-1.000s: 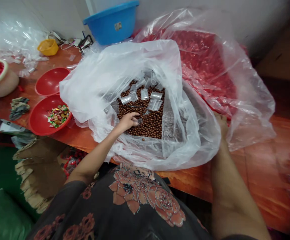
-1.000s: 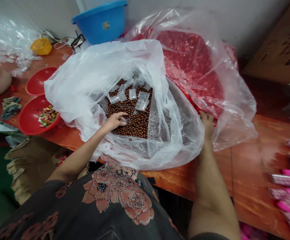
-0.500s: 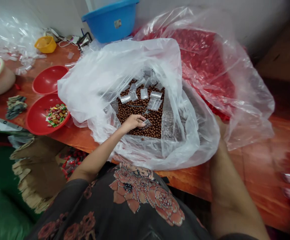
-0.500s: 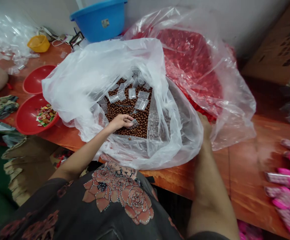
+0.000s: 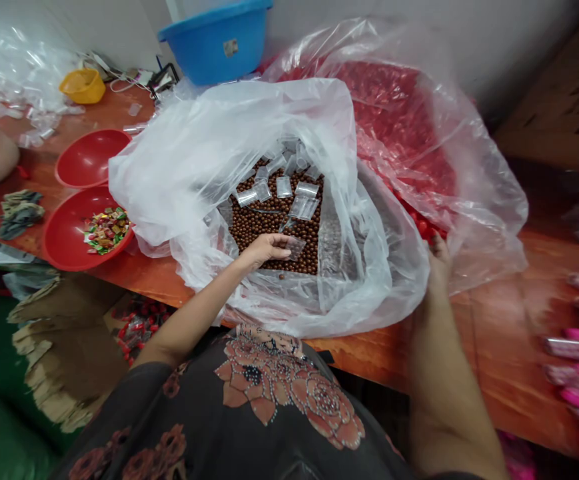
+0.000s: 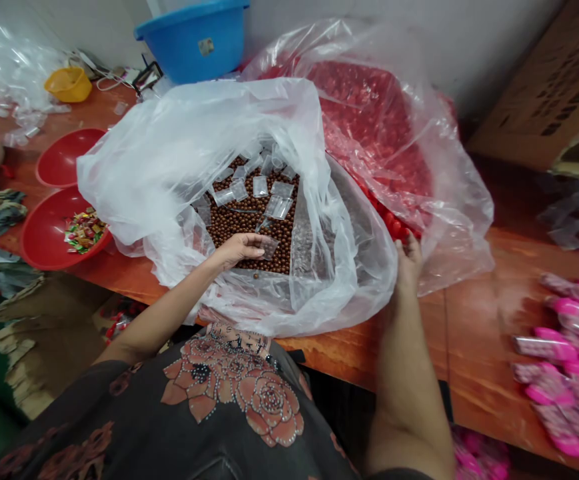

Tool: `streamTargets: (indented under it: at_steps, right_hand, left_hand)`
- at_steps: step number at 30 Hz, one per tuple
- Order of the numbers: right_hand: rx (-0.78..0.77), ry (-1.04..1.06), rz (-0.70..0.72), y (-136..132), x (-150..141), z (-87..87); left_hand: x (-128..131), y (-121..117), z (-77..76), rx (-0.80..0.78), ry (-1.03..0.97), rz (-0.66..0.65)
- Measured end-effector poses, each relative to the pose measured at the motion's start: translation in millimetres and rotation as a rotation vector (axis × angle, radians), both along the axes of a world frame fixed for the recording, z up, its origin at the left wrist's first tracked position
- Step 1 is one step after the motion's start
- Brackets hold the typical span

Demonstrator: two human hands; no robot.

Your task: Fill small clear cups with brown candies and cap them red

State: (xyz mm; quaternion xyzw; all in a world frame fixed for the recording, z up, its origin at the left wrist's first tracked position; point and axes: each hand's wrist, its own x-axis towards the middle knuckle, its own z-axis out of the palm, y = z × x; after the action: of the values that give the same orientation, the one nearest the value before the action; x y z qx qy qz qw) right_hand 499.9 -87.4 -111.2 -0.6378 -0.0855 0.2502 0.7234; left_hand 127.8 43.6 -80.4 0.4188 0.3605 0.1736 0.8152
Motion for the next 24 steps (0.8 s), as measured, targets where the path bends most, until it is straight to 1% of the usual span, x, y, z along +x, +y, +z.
streamTargets:
  at_steps: [2, 4, 9, 11, 13, 15, 18, 21, 24]
  right_hand:
    - [-0.011, 0.047, -0.062, -2, -1, 3.0]
    - [-0.011, 0.100, -0.085, -5, -5, 6.4]
    - [0.024, 0.201, -0.041, -11, -14, 14.8]
    - [0.057, 0.222, -0.018, -15, -15, 22.7]
    - [0.106, 0.227, -0.014, -22, -18, 36.5]
    - [0.176, 0.229, -0.023, -29, -26, 55.6]
    - [0.311, 0.225, 0.004, -39, -48, 86.5]
    - [0.359, 0.180, 0.136, -47, -81, 107.7]
    - [0.311, 0.146, 0.263, -52, -113, 114.7]
  left_hand:
    - [-1, -3, 5.3, -0.011, -0.023, 0.009]
    - [-3, -6, 11.0, -0.016, -0.040, 0.016]
    - [-11, -13, 24.5, 0.047, -0.030, 0.061]
    - [-14, -16, 29.9, 0.066, -0.019, 0.078]
    - [-18, -18, 34.7, 0.080, -0.023, 0.080]
    - [-20, -20, 37.9, 0.095, -0.024, 0.087]
    - [-21, -21, 39.3, 0.111, -0.025, 0.101]
    - [-21, -22, 38.5, 0.117, -0.023, 0.087]
    - [-21, -23, 37.6, 0.106, -0.014, 0.059]
